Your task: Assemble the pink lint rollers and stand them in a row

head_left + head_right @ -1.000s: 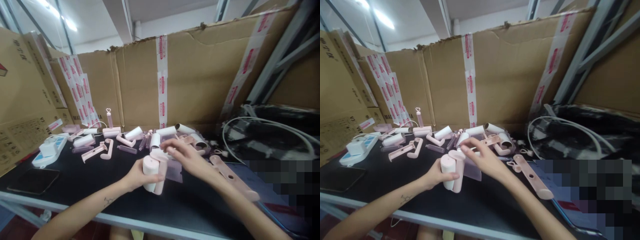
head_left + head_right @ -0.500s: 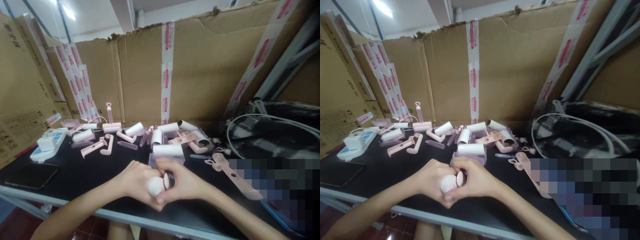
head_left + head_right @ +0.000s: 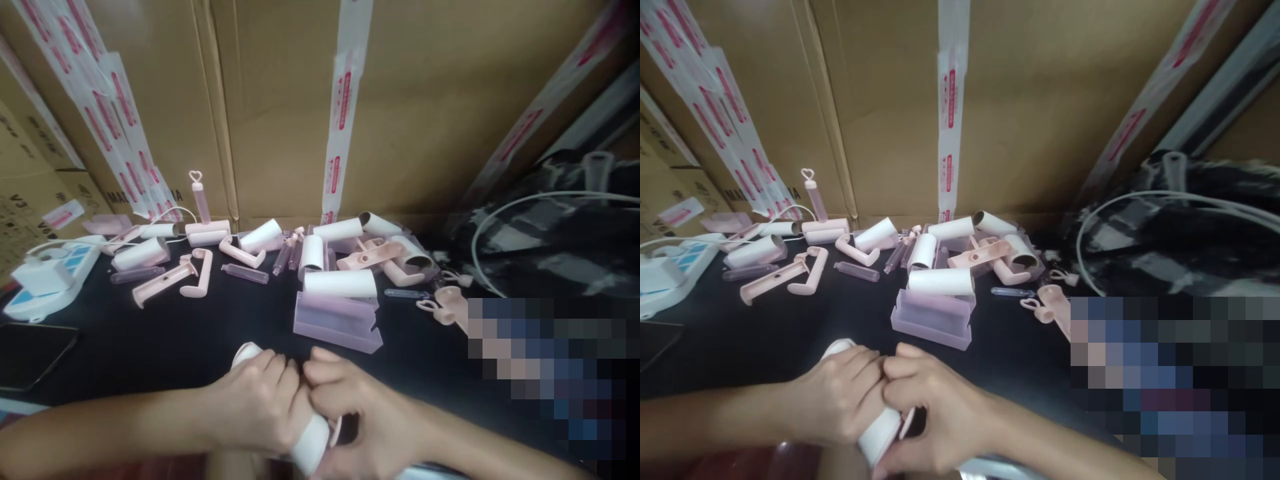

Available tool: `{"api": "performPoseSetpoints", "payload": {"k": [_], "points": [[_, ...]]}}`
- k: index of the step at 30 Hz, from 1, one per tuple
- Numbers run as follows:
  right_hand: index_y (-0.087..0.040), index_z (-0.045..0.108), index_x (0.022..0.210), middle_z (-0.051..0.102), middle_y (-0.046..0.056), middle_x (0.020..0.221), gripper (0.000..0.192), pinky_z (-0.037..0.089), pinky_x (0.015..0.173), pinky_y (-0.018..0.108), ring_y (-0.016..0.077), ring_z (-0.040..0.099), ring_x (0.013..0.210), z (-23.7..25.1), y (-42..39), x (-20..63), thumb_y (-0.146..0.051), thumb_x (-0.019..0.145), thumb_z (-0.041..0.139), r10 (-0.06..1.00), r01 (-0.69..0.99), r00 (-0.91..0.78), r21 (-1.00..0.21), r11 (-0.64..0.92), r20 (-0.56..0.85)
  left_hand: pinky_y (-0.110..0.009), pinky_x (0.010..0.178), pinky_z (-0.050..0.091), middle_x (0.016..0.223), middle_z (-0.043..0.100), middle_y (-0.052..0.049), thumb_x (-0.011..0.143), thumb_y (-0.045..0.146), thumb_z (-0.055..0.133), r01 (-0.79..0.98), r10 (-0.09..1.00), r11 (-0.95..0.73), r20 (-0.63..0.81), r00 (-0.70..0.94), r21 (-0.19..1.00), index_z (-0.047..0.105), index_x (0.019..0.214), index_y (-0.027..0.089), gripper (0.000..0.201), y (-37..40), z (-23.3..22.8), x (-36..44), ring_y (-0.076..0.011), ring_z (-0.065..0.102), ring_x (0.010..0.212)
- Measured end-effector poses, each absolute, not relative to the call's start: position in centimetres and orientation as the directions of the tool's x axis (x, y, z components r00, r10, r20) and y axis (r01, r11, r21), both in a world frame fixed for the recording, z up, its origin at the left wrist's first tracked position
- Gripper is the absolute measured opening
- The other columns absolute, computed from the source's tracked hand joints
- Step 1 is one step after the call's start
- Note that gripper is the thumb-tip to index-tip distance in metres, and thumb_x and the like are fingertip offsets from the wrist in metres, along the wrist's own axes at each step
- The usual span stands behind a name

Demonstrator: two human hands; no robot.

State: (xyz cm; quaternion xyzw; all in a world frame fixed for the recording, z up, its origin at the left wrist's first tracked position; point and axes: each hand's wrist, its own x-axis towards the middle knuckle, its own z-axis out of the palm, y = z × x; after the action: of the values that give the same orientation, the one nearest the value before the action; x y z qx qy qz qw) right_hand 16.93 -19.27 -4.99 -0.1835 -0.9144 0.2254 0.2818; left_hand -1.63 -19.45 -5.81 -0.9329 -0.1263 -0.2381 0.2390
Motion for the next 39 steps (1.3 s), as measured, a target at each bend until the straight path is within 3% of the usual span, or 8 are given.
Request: {"api": "performPoseSetpoints", "payload": {"k": [10, 16, 20, 23, 27, 32, 35, 39], "points": [[-0.020, 0.023, 0.053, 0.032, -0.005, 0.055, 0.048, 0.029, 0.056, 0.029, 0.0099, 0.028, 0.053, -5.7, -19.9, 16.7, -0.039, 0.074, 0.062, 0.408, 0.109, -0.794, -0.554, 0.825, 0.451, -0.033, 0.066, 0.056, 0.076, 0.071, -0.013, 0.076, 0.003, 0.037, 0.440, 0.149, -0.812, 0.593, 0.791, -0.383, 0.060, 0.080, 0.009, 0.024, -21.1, -5.7, -1.8, -0.0209, 0.068, 0.068], [-0.021, 0.028, 0.052, 0.038, -0.004, 0.054, 0.043, 0.034, 0.053, 0.026, 0.0108, 0.033, 0.053, -5.5, -19.3, 17.4, -0.039, 0.077, 0.059, 0.215, 0.086, -0.845, -0.273, 0.958, 0.489, -0.030, 0.066, 0.054, 0.071, 0.070, -0.010, 0.077, 0.004, 0.039, 0.493, 0.156, -0.783, 0.647, 0.746, -0.379, 0.061, 0.080, 0.008, 0.023, -20.8, -6.1, -1.4, -0.0196, 0.068, 0.066], [-0.018, 0.052, 0.064, 0.053, 0.003, 0.061, 0.033, 0.043, 0.070, 0.030, 0.0153, 0.049, 0.061, -4.7, -19.8, 18.7, -0.039, 0.089, 0.044, 0.279, 0.319, -0.806, -0.015, 0.948, 0.522, -0.032, 0.069, 0.053, 0.073, 0.069, -0.009, 0.077, 0.008, 0.037, 0.530, 0.236, -0.786, 0.638, 0.733, -0.318, 0.060, 0.084, 0.008, 0.024, -20.0, -6.0, -1.4, -0.0196, 0.067, 0.067], [-0.012, 0.060, 0.091, 0.063, 0.010, 0.080, 0.033, 0.046, 0.075, 0.032, 0.0209, 0.057, 0.078, -3.5, -20.0, 19.7, -0.038, 0.090, 0.040, 0.338, 0.447, -0.729, 0.040, 0.894, 0.595, -0.030, 0.068, 0.054, 0.072, 0.067, -0.007, 0.078, 0.022, 0.046, 0.559, 0.350, -0.811, 0.622, 0.700, -0.173, 0.058, 0.085, 0.011, 0.019, -19.2, -5.0, -1.6, -0.0183, 0.065, 0.065], [-0.013, 0.045, 0.123, 0.062, 0.013, 0.105, 0.063, 0.049, 0.079, 0.033, 0.0249, 0.058, 0.096, -1.9, -19.4, 20.2, -0.053, 0.076, 0.056, 0.490, 0.502, -0.551, -0.201, 0.841, 0.675, -0.025, 0.058, 0.051, 0.069, 0.065, -0.002, 0.063, 0.033, 0.066, 0.587, 0.613, -0.767, 0.564, 0.554, 0.258, 0.058, 0.081, 0.016, 0.026, -18.2, -2.5, -1.5, -0.0153, 0.061, 0.060], [-0.023, 0.032, 0.131, 0.056, 0.009, 0.119, 0.068, 0.050, 0.088, 0.033, 0.0204, 0.058, 0.104, -1.8, -18.7, 19.6, -0.038, 0.074, 0.066, 0.744, 0.393, -0.466, -0.641, 0.659, 0.479, -0.021, 0.055, 0.048, 0.069, 0.063, -0.001, 0.062, 0.032, 0.069, 0.280, 0.899, -0.372, 0.269, 0.345, 0.885, 0.057, 0.076, 0.014, 0.025, -16.7, 0.2, 0.5, -0.0125, 0.059, 0.060], [-0.024, 0.039, 0.124, 0.057, 0.007, 0.117, 0.048, 0.054, 0.081, 0.032, 0.0176, 0.061, 0.094, -2.5, -18.4, 18.8, -0.035, 0.082, 0.058, 0.799, 0.245, -0.372, -0.780, 0.576, 0.473, -0.026, 0.066, 0.050, 0.079, 0.065, -0.005, 0.063, 0.036, 0.072, -0.024, 0.938, -0.196, 0.194, 0.288, 0.980, 0.058, 0.083, 0.013, 0.034, -15.7, 0.5, 2.7, -0.0163, 0.061, 0.072], [-0.023, 0.050, 0.117, 0.061, 0.006, 0.106, 0.039, 0.056, 0.071, 0.031, 0.0167, 0.063, 0.080, -2.6, -17.2, 18.8, -0.036, 0.082, 0.058, 0.845, 0.190, -0.179, -0.825, 0.532, 0.504, -0.035, 0.078, 0.050, 0.093, 0.063, -0.008, 0.065, 0.045, 0.070, -0.229, 0.927, -0.193, 0.254, 0.277, 0.954, 0.055, 0.099, 0.013, 0.049, -14.7, 0.2, 4.0, -0.0224, 0.061, 0.088]]}}
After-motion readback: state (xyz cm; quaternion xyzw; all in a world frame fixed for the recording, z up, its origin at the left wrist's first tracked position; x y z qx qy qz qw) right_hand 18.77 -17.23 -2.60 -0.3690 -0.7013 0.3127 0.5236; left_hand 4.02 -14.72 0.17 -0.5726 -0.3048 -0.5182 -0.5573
